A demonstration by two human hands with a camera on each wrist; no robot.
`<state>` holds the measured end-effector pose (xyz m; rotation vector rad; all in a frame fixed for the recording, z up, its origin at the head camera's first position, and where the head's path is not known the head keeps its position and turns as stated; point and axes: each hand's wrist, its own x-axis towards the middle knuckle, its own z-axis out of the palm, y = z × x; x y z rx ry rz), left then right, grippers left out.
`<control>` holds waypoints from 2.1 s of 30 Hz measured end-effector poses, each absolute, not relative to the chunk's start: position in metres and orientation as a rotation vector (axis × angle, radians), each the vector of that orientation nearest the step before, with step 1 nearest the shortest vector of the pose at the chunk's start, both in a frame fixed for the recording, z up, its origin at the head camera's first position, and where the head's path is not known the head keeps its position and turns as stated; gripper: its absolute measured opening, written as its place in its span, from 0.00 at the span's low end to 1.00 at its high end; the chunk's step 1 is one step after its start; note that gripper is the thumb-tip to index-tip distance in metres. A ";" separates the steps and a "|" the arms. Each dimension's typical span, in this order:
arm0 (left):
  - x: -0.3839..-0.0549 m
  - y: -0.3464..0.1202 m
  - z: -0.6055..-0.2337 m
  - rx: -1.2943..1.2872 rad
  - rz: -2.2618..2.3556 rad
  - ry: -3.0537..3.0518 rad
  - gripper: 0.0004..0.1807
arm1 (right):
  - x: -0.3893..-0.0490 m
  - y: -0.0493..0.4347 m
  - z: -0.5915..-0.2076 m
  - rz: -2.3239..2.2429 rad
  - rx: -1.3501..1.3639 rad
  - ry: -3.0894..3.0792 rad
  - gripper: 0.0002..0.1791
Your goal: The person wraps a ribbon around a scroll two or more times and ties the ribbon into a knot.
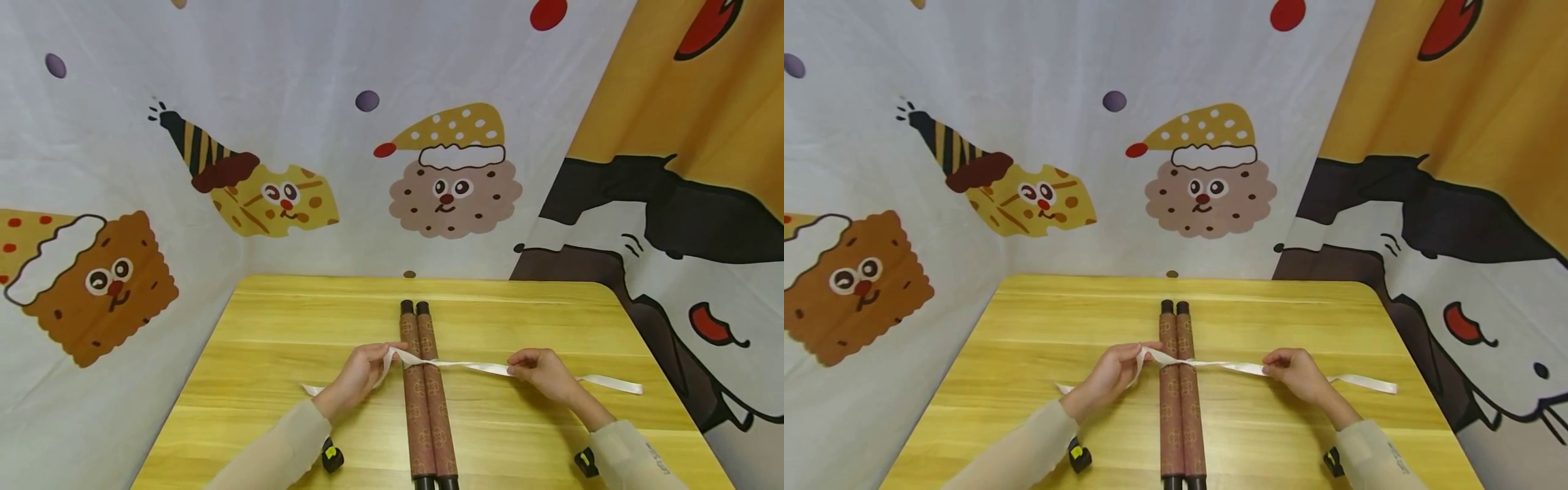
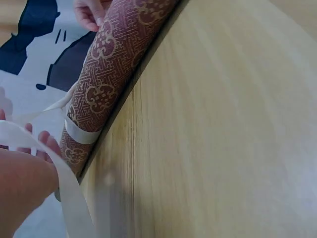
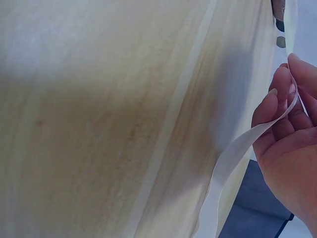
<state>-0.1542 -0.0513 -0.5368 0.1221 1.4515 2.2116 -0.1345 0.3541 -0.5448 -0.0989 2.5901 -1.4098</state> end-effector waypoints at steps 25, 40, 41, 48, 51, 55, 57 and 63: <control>-0.155 -0.021 -0.553 0.005 2.319 1.767 0.16 | -0.134 0.356 -0.554 -1.378 -0.115 2.623 0.07; -0.157 -0.017 -0.556 -0.075 2.277 1.924 0.10 | -0.133 0.358 -0.556 -1.380 -0.143 2.627 0.08; -0.156 -0.017 -0.555 -0.076 2.272 1.931 0.08 | -0.133 0.358 -0.556 -1.384 -0.143 2.623 0.08; -0.151 -0.013 -0.552 -0.043 2.194 2.040 0.10 | -0.132 0.358 -0.556 -1.405 -0.137 2.602 0.09; -0.151 -0.012 -0.553 -0.013 2.184 2.064 0.14 | -0.132 0.358 -0.556 -1.407 -0.139 2.607 0.09; -0.151 -0.013 -0.553 -0.016 2.199 2.022 0.18 | -0.131 0.359 -0.556 -1.406 -0.141 2.615 0.09; -0.151 -0.013 -0.552 -0.025 2.213 1.989 0.16 | -0.131 0.359 -0.556 -1.403 -0.140 2.623 0.09; -0.154 -0.014 -0.555 -0.017 2.276 1.917 0.12 | -0.128 0.361 -0.553 -1.381 -0.117 2.649 0.10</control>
